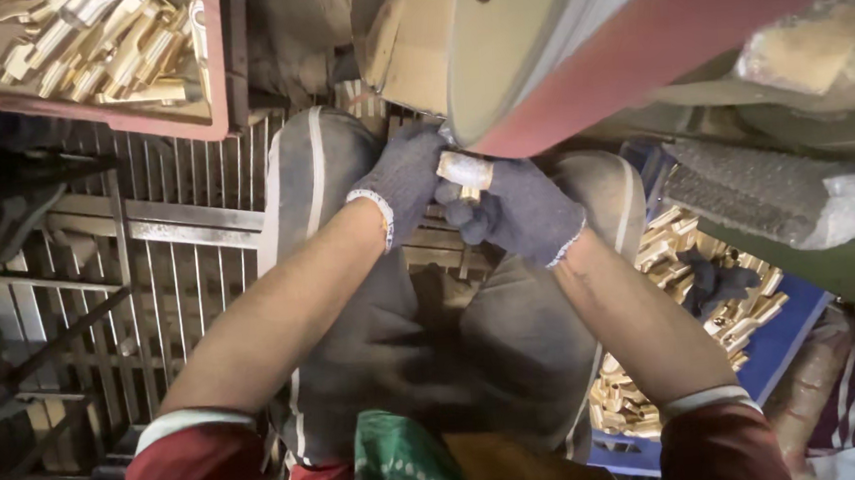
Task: The person uses a belt grinder to polish and finish metal components, holding them against the moving abrasive belt and then placing them into a collection bin.
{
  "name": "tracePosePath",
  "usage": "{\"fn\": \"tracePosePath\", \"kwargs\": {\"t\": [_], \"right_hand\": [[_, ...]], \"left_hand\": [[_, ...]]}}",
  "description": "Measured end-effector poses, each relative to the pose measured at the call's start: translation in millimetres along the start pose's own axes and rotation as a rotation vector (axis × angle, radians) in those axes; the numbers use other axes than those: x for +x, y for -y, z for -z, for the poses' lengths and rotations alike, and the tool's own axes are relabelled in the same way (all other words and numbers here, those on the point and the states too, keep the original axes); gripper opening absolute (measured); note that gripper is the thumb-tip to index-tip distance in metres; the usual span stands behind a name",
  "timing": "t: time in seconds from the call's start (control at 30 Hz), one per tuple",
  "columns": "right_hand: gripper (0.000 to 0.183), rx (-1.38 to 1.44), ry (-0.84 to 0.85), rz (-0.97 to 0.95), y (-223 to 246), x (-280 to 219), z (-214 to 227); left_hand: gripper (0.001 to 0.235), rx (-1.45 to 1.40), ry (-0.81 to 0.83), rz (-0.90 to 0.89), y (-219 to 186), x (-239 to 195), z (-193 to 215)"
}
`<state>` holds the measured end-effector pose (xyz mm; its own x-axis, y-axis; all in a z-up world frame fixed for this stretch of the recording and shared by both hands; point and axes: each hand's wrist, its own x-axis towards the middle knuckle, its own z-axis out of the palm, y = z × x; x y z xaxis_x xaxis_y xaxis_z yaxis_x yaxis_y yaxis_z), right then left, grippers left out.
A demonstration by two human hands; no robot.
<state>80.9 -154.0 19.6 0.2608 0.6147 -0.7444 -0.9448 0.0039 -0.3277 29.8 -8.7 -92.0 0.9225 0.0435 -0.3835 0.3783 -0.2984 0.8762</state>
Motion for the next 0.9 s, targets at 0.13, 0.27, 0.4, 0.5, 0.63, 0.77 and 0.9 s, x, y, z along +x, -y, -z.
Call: {"fn": "tracePosePath", "kwargs": {"t": [0.13,0.27,0.4,0.5,0.63,0.77,0.9], "right_hand": [[0.026,-0.227,0.016,0.094,-28.0,-34.6,-0.3],[0.038,-0.529,0.074,0.304,-70.5,-99.7,-20.7],[0.056,-1.349,-0.488,0.728,-101.4,-111.7,-45.2],[0.050,-1.507,-0.638,0.627,-109.8,-109.6,-50.1],[0.030,-1.164,-0.165,0.930,-96.3,-107.1,-42.0],[0.032,-1.250,-0.006,0.994,-60.9,-69.9,-13.3],[0.029,-1.227,0.025,0.839,-37.3,-24.8,9.2]], "left_hand": [[0.035,-0.883,0.205,0.394,-46.1,-57.9,16.5],[0.031,-0.874,0.219,0.069,-92.9,-136.3,29.0],[0.031,-0.622,-0.002,0.048,-123.4,-178.9,29.5],[0.023,-0.163,-0.467,-0.279,-135.4,-195.5,10.3],[0.018,-0.197,-0.310,-0.530,-113.9,-183.4,23.2],[0.027,-0.222,-0.095,-0.348,-95.9,-123.3,35.3],[0.026,-0.038,-0.056,-0.098,-86.2,-76.2,41.0]]}}
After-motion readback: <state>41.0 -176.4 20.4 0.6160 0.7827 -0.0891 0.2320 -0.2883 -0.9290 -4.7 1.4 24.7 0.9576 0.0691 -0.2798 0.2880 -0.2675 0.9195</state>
